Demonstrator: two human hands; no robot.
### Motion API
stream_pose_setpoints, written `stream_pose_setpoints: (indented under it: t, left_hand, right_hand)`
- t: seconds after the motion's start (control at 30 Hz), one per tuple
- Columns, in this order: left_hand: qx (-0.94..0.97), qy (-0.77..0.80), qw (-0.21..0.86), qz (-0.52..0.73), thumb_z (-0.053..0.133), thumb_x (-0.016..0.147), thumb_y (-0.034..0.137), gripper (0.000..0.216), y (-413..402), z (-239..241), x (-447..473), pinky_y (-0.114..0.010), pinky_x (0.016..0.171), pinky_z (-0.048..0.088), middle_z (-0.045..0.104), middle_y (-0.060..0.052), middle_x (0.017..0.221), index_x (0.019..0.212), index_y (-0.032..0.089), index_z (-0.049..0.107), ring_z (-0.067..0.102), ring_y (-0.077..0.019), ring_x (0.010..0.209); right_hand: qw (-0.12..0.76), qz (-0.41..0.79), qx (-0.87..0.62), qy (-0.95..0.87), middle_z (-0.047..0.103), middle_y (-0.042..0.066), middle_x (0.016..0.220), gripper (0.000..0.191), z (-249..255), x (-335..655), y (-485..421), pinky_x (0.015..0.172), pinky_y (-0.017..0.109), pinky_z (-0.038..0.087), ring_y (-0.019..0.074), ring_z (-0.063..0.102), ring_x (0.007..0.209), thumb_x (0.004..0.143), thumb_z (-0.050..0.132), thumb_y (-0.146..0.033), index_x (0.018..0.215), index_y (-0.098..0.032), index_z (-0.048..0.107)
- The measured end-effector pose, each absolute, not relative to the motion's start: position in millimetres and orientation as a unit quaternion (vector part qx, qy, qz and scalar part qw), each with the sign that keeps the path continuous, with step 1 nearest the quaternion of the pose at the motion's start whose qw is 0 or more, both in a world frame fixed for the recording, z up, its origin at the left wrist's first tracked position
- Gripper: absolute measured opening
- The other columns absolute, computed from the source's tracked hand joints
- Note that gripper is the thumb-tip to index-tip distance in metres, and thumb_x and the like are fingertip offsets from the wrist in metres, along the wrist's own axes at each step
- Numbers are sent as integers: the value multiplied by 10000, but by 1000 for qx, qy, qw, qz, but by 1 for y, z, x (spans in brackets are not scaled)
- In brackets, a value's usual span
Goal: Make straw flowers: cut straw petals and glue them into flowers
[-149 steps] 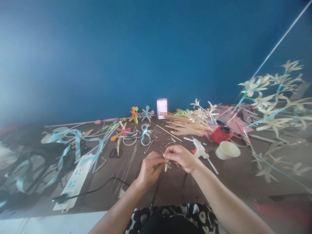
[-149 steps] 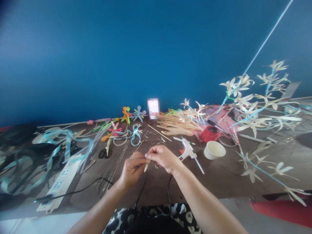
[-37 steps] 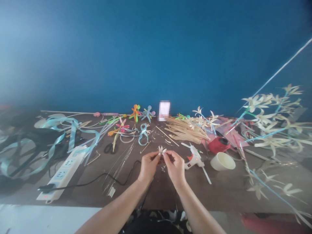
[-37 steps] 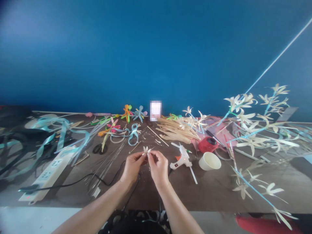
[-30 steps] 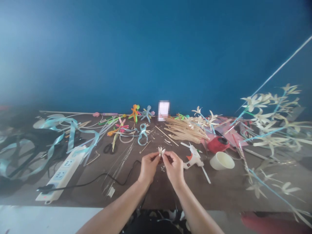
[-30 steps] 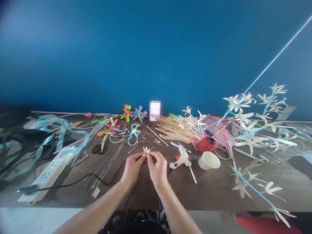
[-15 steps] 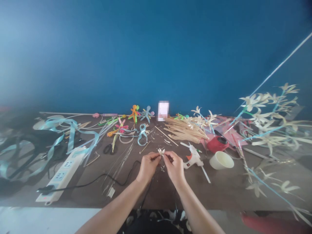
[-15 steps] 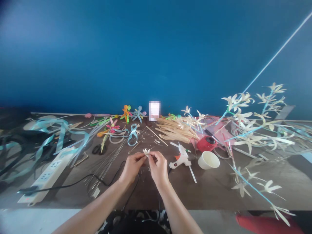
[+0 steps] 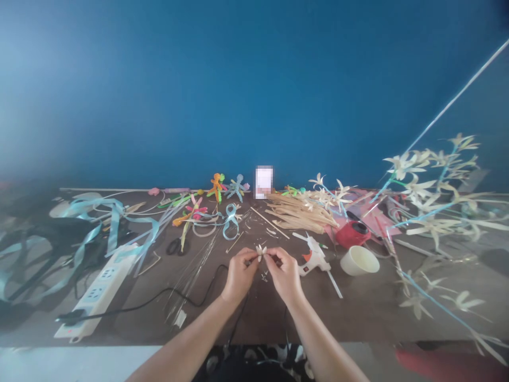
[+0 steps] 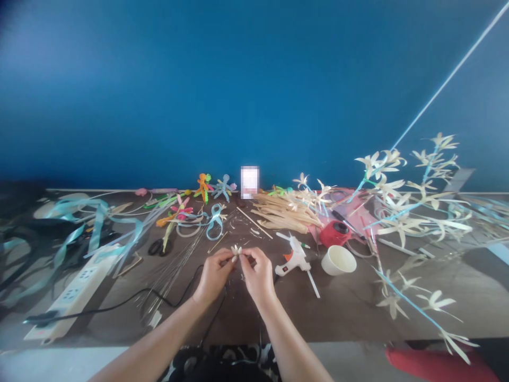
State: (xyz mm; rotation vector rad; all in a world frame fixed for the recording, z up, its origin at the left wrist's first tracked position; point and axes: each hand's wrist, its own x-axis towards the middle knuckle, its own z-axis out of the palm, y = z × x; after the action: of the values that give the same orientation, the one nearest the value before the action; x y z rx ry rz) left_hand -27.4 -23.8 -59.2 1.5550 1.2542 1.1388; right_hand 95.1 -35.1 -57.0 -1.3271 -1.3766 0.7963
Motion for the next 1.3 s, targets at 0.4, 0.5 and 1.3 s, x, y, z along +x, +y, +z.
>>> stream_pose_setpoints:
  t: [0.4, 0.5, 1.3]
  left_hand:
    - [601, 496, 433, 453, 507, 724, 312, 234, -21, -66, -25, -205, 528, 377, 548, -16, 667, 795, 148, 658, 495, -121, 597]
    - [606, 500, 427, 448, 507, 725, 302, 224, -22, -67, -25, -207, 534, 371, 547, -9, 647, 793, 150, 657, 490, -116, 579]
    - [561, 521, 478, 431, 533, 688, 361, 249, -17, -65, -29, -200, 503, 404, 572, -31, 709, 744, 139, 631, 505, -139, 631]
  right_hand:
    - [529, 345, -544, -553, 633, 33, 703, 175, -59, 96, -35, 554, 229, 428, 149, 563, 603, 751, 481, -280, 737, -162, 609]
    - [532, 344, -541, -554, 627, 38, 714, 178, -60, 95, -35, 552, 227, 427, 151, 564, 620, 758, 472, -276, 740, -162, 606]
    - [502, 383, -615, -473, 606, 36, 704, 194, -69, 146, -74, 533, 238, 434, 147, 547, 591, 719, 546, -323, 810, -160, 599]
